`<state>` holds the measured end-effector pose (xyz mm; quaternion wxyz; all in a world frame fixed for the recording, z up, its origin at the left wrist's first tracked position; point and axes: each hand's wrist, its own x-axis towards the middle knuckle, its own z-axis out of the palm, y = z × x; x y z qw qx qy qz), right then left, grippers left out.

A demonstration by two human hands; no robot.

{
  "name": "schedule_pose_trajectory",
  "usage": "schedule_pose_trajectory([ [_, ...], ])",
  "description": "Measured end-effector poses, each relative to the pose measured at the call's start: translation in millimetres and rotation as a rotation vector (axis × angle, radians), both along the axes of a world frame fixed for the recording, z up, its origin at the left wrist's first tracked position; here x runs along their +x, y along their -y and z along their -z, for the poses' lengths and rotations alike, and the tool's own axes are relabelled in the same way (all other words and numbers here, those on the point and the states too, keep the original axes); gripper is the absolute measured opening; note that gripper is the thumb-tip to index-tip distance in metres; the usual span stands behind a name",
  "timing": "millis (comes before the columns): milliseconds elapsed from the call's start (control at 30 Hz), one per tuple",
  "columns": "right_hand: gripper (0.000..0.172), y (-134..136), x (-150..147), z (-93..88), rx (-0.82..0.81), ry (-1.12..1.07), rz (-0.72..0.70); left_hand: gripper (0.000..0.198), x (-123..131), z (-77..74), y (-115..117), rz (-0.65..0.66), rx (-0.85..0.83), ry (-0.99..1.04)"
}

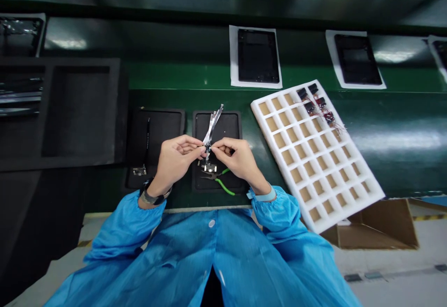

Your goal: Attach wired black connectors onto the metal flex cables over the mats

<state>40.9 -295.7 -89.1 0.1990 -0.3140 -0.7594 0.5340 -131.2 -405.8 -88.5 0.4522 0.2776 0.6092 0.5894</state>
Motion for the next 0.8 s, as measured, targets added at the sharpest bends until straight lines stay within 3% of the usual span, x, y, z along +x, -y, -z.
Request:
schedule_pose_trajectory([
  [333,0.033,-6,5,-3.1,-0.088,0.017,-0.123,0.015,-11,-9.0,1,0.110,-0.030,0.058],
  [800,0.024,-2,8,4.7,-0.004,0.060,-0.144,0.008,-7,-5.8,2,0.122,-0.026,-0.093],
])
